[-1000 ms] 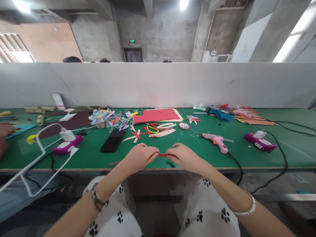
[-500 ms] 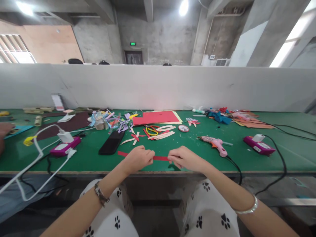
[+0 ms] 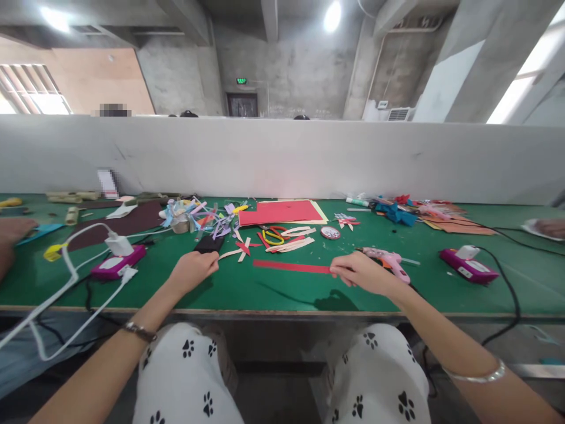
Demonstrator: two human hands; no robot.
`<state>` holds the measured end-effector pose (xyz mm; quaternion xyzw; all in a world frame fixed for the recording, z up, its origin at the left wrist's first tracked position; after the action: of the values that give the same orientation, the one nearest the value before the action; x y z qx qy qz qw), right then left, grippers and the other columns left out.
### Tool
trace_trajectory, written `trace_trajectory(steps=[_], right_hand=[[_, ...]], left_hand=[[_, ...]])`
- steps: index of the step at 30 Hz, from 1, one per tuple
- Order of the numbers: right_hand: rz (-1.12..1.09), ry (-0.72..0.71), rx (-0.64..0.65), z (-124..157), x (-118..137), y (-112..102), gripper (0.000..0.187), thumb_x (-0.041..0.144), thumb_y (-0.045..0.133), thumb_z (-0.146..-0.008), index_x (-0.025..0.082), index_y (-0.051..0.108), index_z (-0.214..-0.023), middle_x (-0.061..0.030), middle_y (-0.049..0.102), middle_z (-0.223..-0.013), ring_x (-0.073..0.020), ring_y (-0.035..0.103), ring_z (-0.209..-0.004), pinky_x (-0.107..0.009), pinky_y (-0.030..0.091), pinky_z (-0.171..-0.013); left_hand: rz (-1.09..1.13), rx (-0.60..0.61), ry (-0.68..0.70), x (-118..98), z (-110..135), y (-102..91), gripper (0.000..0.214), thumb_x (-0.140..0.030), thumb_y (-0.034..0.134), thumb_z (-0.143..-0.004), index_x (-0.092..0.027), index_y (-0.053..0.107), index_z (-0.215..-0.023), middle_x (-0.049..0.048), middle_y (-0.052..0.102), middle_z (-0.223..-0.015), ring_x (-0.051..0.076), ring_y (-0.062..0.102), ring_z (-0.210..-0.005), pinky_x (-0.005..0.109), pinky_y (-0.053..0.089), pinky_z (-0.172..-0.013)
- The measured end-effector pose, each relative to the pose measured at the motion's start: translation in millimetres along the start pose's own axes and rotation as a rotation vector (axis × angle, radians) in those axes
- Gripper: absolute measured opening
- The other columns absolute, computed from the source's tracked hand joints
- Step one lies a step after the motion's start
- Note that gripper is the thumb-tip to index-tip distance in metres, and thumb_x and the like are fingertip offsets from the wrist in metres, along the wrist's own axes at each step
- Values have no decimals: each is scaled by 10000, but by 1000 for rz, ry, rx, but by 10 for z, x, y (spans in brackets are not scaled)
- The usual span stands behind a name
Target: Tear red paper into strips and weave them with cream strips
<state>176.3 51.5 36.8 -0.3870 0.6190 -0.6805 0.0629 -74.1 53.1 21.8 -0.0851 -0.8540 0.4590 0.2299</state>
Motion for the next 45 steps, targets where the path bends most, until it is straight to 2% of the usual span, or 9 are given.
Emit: trace_trajectory(steps=[2, 7, 11, 19, 23, 28, 39, 42, 45], right_hand=[[-7, -42, 35, -5, 52, 37, 288, 221, 368, -808, 155, 528, -578, 49, 439, -428, -68, 380, -407, -178, 313, -483], [10, -245, 90, -62, 367, 210, 284, 226, 365, -839, 156, 581, -668, 31, 491, -508, -78, 411, -487, -186, 308, -523], [93, -276, 54, -64, 450, 241, 262, 203, 360, -834, 163, 588, -711, 8, 543, -581, -95, 447, -550, -195, 320, -550], [388, -252, -128, -145, 662, 348, 189, 166, 406, -713, 170, 526, -566, 5, 527, -482, -103, 429, -484, -274, 338, -728], [465, -192, -98, -186, 666, 394, 222, 193, 400, -698, 174, 506, -503, -20, 522, -444, -114, 411, -443, -247, 291, -552], [425, -83, -67, -151, 512, 340, 211, 183, 387, -664, 177, 478, -473, -12, 506, -441, -102, 362, -420, -238, 149, -448], [463, 112, -123, 115, -84, 67, 183, 153, 379, -615, 191, 476, -464, -6, 499, -427, -109, 379, -427, -236, 167, -457], [478, 249, -255, 245, -385, -156, 199, 170, 382, -648, 188, 463, -468, -12, 510, -440, -122, 422, -435, -237, 209, -462], [340, 204, -487, 329, -338, -313, 246, 186, 336, -730, 185, 510, -555, -24, 573, -538, -136, 502, -511, -237, 314, -518]], left_hand=[[76, -66, -68, -98, -35, -159, 273, -166, 332, -800, -187, 530, -613, 16, 585, -511, 155, 533, -492, 250, 340, -508], [425, -92, 114, -905, -272, -527, 306, -327, 355, -853, -152, 530, -1034, 85, 611, -1008, 191, 539, -922, 296, 373, -772], [574, 152, 178, -1220, -335, -393, 277, -297, 366, -871, -186, 598, -767, -10, 643, -676, 131, 553, -654, 279, 349, -730], [672, 208, 127, -1231, -323, -302, 399, -248, 323, -882, -164, 552, -566, -17, 550, -498, 104, 471, -482, 236, 260, -489], [573, 198, 169, -1270, -305, -327, 454, -287, 256, -904, -167, 536, -568, -5, 546, -501, 123, 491, -490, 248, 261, -490], [474, 153, 246, -1243, -246, -377, 494, -320, 173, -918, -175, 554, -638, 2, 596, -543, 131, 508, -506, 259, 308, -567], [571, 262, 178, -804, -99, -339, 380, -320, 303, -886, -207, 616, -705, -26, 664, -661, 128, 556, -611, 219, 334, -596], [629, 280, 90, -613, -78, -300, 399, -322, 287, -879, -197, 623, -701, -13, 665, -689, 132, 573, -642, 209, 345, -585], [669, 301, 88, -605, -111, -291, 388, -312, 304, -865, -192, 631, -694, -11, 654, -662, 126, 568, -626, 202, 349, -581]])
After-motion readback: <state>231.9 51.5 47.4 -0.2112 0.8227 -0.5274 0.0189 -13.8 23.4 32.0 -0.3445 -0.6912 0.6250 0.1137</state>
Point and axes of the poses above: each hand's wrist, its own z-axis away from the middle knuckle, its own y-axis out of the palm, x = y × z, the point moved 8 cm from there along -z, towards the middle knuckle
